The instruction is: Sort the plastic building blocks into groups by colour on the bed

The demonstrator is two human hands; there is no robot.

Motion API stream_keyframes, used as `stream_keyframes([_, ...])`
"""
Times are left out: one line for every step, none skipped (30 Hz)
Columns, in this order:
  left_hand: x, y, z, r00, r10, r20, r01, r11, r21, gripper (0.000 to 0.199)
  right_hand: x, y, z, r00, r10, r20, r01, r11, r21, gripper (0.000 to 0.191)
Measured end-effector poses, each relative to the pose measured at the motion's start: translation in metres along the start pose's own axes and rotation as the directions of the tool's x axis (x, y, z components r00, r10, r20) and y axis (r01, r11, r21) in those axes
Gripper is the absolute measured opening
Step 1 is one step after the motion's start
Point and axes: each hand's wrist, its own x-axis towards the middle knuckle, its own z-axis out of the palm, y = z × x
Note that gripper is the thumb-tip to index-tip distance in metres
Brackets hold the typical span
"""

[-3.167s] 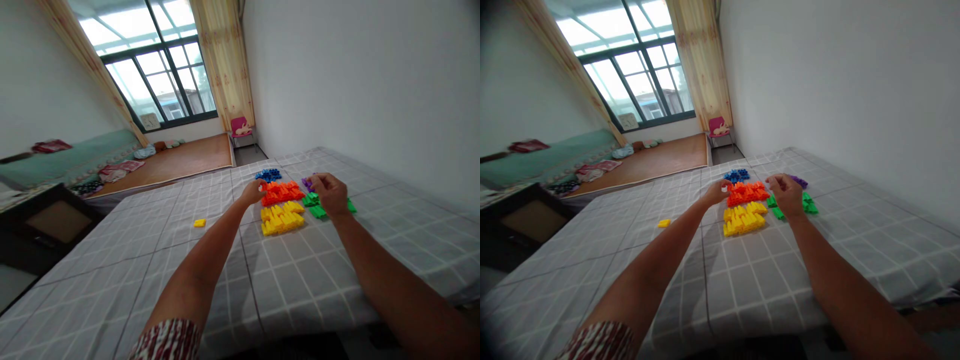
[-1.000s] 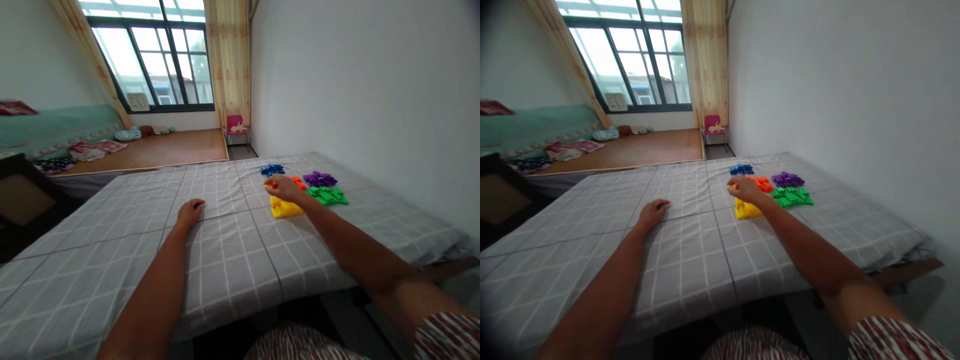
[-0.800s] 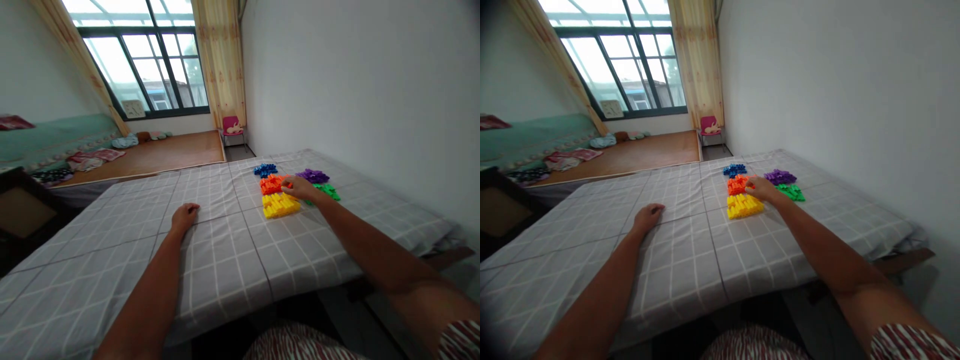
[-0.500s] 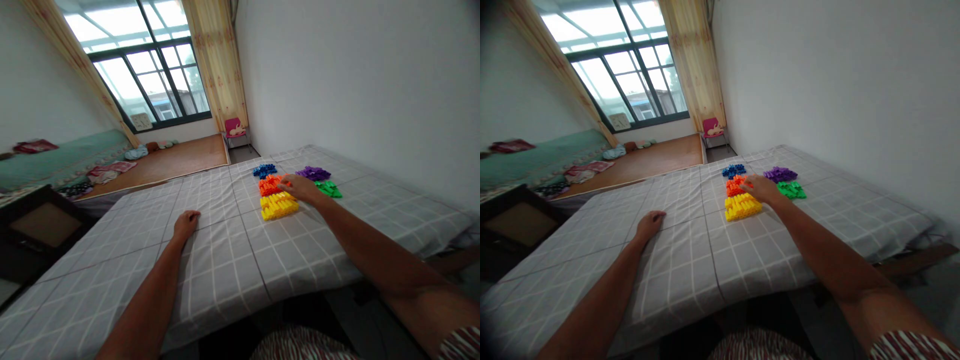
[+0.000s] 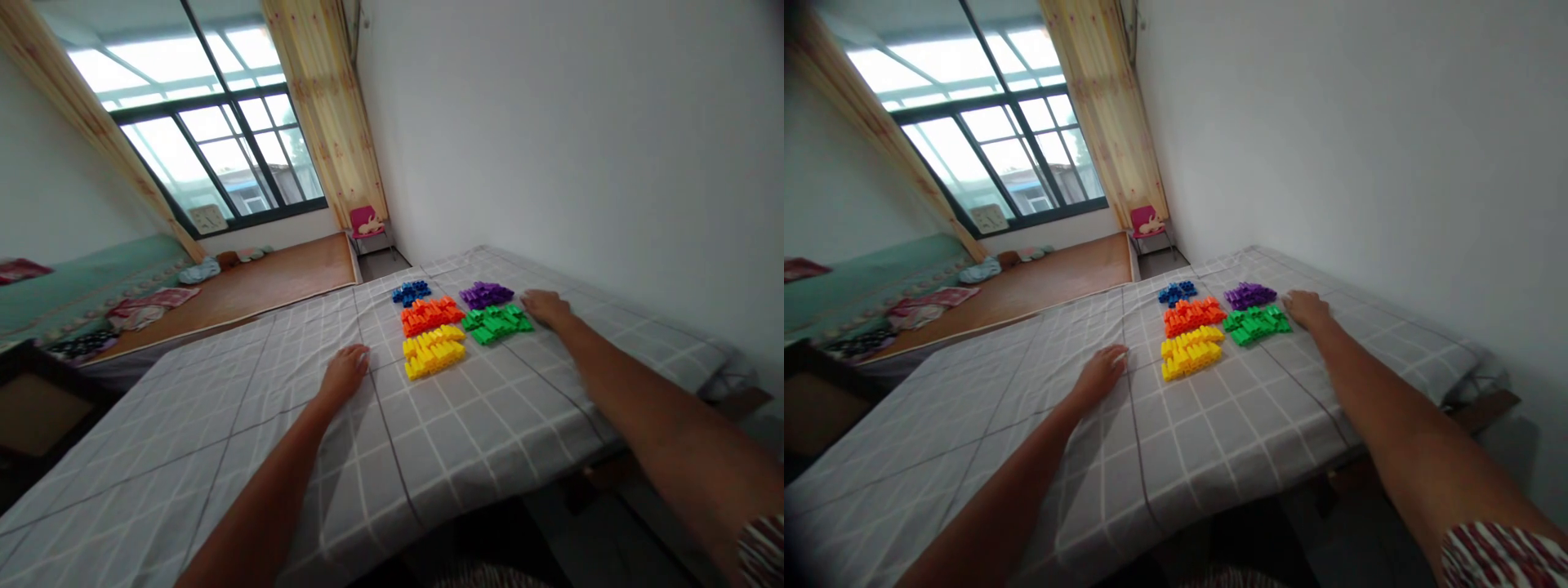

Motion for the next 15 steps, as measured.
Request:
stream_keyframes([0.002, -0.003, 0.006, 1.0, -0.016, 0.019, 0.016, 1.0, 0.021, 0.04, -0.004, 0.005, 0.007, 1.0, 0.003, 0.01, -0.003, 1.0, -0.031, 0.05])
stream_keyframes([0.003, -0.008, 0.01, 0.999, -0.029, 0.033, 0.028, 0.999, 0.036, 0.042, -0.007, 0.008, 0.013, 1.0, 0.017, 0.002, -0.017, 0.999, -0.036, 0.051])
stream_keyframes([0.004, -0.015, 0.014, 0.999, -0.037, 0.039, 0.036, 0.998, 0.045, 0.044, -0.009, 0.011, 0.017, 1.0, 0.024, -0.009, -0.024, 0.999, -0.045, 0.052])
stream_keyframes([0.004, -0.021, 0.016, 0.998, -0.039, 0.04, 0.037, 0.998, 0.048, 0.044, -0.009, 0.013, 0.018, 0.999, 0.029, -0.016, -0.03, 0.998, -0.049, 0.052])
stream_keyframes([0.004, -0.027, 0.018, 0.999, -0.036, 0.04, 0.034, 0.998, 0.05, 0.044, -0.007, 0.014, 0.018, 0.999, 0.039, -0.011, -0.039, 0.998, -0.047, 0.052])
stream_keyframes([0.005, -0.031, 0.017, 0.998, -0.036, 0.045, 0.033, 0.998, 0.051, 0.043, -0.003, 0.014, 0.016, 0.999, 0.051, 0.006, -0.05, 0.998, -0.04, 0.052])
stream_keyframes([0.007, -0.031, 0.016, 0.997, -0.048, 0.053, 0.045, 0.998, 0.054, 0.042, 0.002, 0.014, 0.013, 0.998, 0.061, 0.027, -0.06, 0.998, -0.028, 0.051])
stream_keyframes([0.009, -0.028, 0.013, 0.996, -0.067, 0.061, 0.064, 0.996, 0.058, 0.04, 0.009, 0.012, 0.01, 0.997, 0.064, 0.051, -0.064, 0.998, -0.008, 0.05])
stream_keyframes([0.013, -0.021, 0.01, 0.995, -0.084, 0.06, 0.08, 0.995, 0.06, 0.039, 0.016, 0.009, 0.006, 0.996, 0.055, 0.071, -0.057, 0.998, 0.023, 0.049])
stream_keyframes([0.016, -0.01, 0.005, 0.995, -0.086, 0.048, 0.083, 0.995, 0.057, 0.037, 0.024, 0.005, 0.003, 0.996, 0.029, 0.08, -0.034, 0.997, 0.066, 0.05])
stream_keyframes([0.021, 0.004, 0.001, 0.997, -0.073, 0.024, 0.072, 0.996, 0.05, 0.036, 0.032, 0.0, 0.0, 0.997, -0.013, 0.076, 0.004, 0.994, 0.113, 0.05])
stream_keyframes([0.026, 0.022, -0.004, 1.0, -0.018, -0.013, 0.018, 0.999, 0.036, 0.035, 0.039, -0.005, -0.002, 0.996, -0.06, 0.065, 0.049, 0.986, 0.158, 0.05])
stream_keyframes([0.03, 0.042, -0.008, 0.996, 0.073, -0.049, -0.073, 0.997, 0.019, 0.034, 0.045, -0.011, -0.003, 0.993, -0.107, 0.054, 0.095, 0.977, 0.192, 0.049])
stream_keyframes([0.035, 0.064, -0.012, 0.982, 0.17, -0.08, -0.17, 0.985, 0.006, 0.033, 0.051, -0.017, -0.003, 0.988, -0.149, 0.051, 0.135, 0.969, 0.208, 0.049])
stream_keyframes([0.04, 0.086, -0.014, 0.961, 0.26, -0.094, -0.261, 0.965, 0.003, 0.033, 0.055, -0.023, -0.002, 0.981, -0.183, 0.059, 0.167, 0.964, 0.208, 0.048])
